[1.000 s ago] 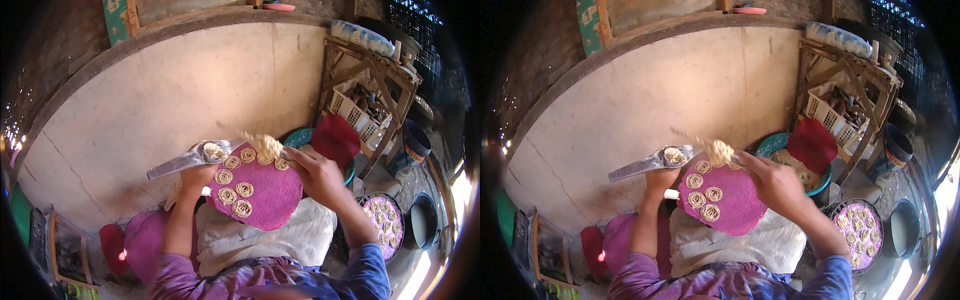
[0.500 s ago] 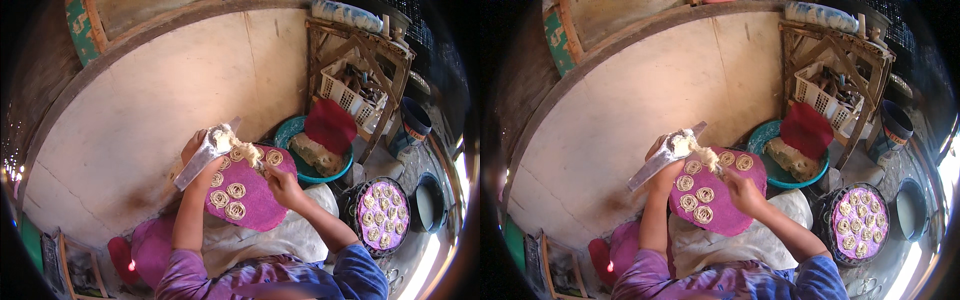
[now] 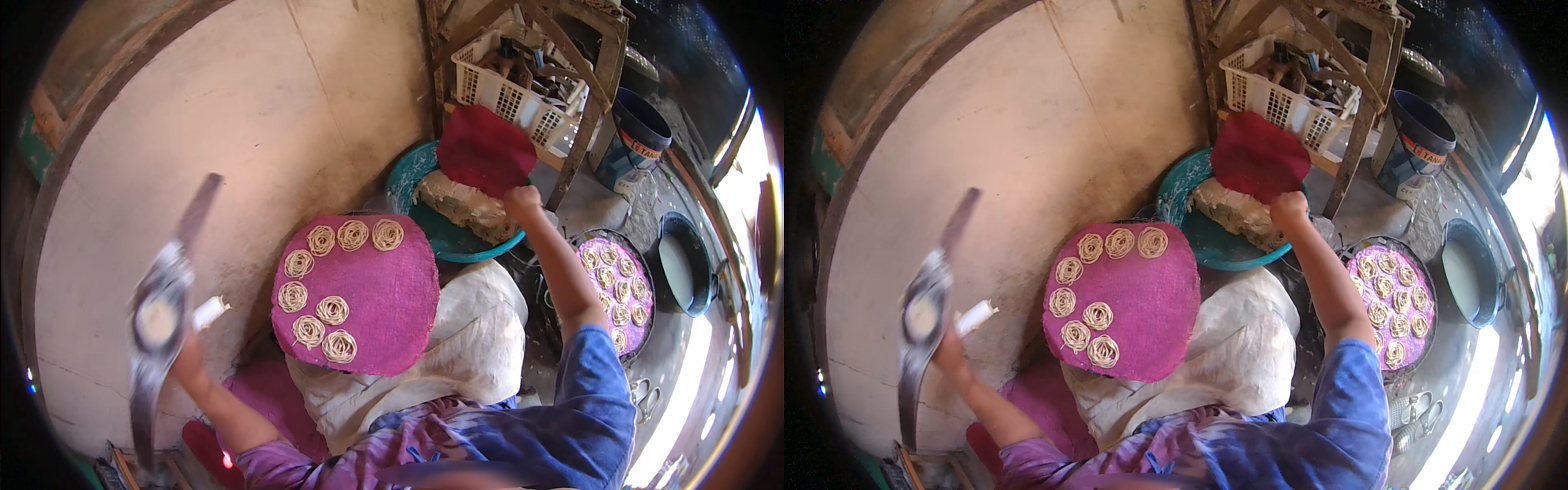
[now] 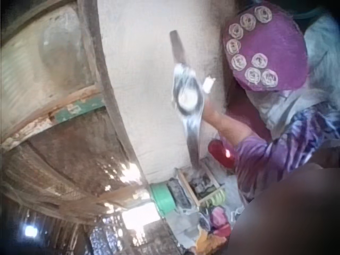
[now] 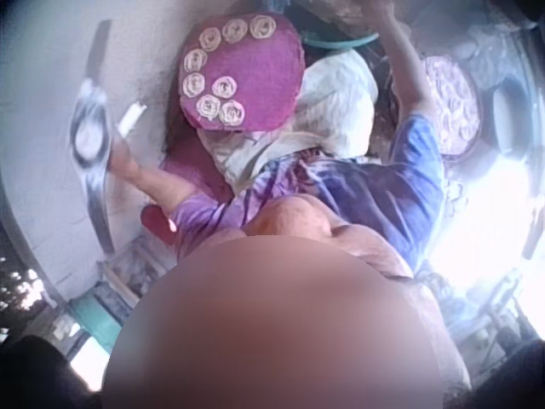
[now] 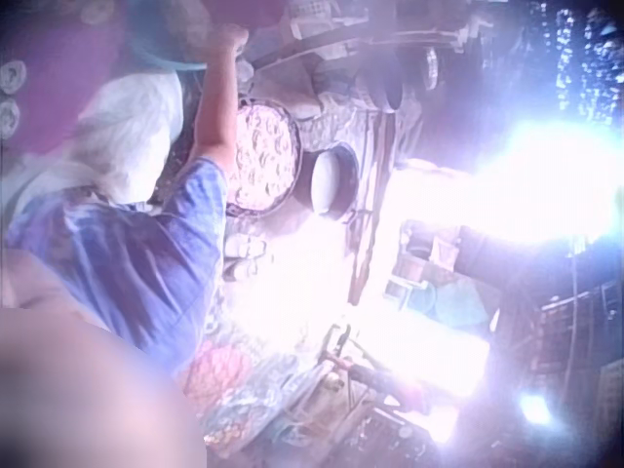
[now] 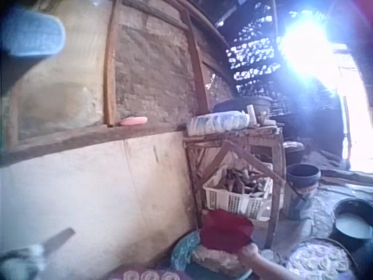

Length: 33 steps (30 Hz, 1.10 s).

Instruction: The person uses a handheld extruder to press dough into spiral shapes onto a pink mat. They repeatedly refill the extruder from a green basin and arrange the formed noodles in rows. The person then moves the mat and washes their hands in a bucket.

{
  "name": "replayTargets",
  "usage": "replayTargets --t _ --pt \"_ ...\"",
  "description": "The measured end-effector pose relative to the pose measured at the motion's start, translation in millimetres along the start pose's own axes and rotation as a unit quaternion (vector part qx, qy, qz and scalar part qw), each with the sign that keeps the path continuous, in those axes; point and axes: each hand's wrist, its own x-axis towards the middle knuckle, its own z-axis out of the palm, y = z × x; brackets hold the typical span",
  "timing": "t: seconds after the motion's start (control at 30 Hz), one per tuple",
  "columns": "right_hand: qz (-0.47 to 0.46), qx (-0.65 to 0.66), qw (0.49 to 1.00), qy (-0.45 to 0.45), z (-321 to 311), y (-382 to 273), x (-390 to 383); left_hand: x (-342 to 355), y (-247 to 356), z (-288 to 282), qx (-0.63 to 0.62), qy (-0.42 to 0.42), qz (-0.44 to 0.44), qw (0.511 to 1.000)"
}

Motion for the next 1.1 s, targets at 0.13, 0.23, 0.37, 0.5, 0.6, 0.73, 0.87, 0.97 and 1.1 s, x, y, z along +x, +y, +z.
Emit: replayTargets --t 0.13,0.23,0.37,0.5,0.6,0.73,0.87,0.97,1.1 --pt "0.054 -0.133 0.989 -0.040 55.6 -12.2 33.5 11.6 -16.8 -52.4 -0.530 0.049 -0.222 0.817" --pt "-0.075 -0.075 0.972 0.208 16.2 -41.2 -7.7 19.6 1.3 -53.7 -0.684 0.082 -0.333 0.644" --pt "-0.407 0.570 0.691 -0.181 -58.5 -128.1 -136.2 9.5 67.5 -8.4 -0.848 0.033 -0.406 0.339" --pt "-0.218 0.829 0.177 -0.484 -55.6 -209.3 -274.3 -42.3 138.7 42.6 -0.888 -0.039 -0.439 0.130" --pt "0.010 0.870 0.208 -0.447 -49.0 -201.6 -305.2 -82.4 132.9 50.6 -0.776 -0.049 -0.529 0.341" --pt "-0.092 0.886 0.363 -0.275 -71.0 -151.1 -296.4 -111.3 110.4 19.5 -0.472 -0.296 -0.303 0.773" --pt "-0.262 0.735 0.625 -0.036 -105.1 -146.2 -292.1 -111.4 125.1 -30.3 -0.664 -0.363 -0.311 0.575" --pt "-0.427 0.527 0.724 0.126 -127.4 -150.7 -291.9 -98.7 129.1 -42.4 -0.668 -0.380 -0.286 0.572" --pt "-0.503 0.406 0.758 0.087 -142.9 -151.6 -296.3 -101.5 138.7 -38.7 -0.583 -0.489 -0.134 0.635"
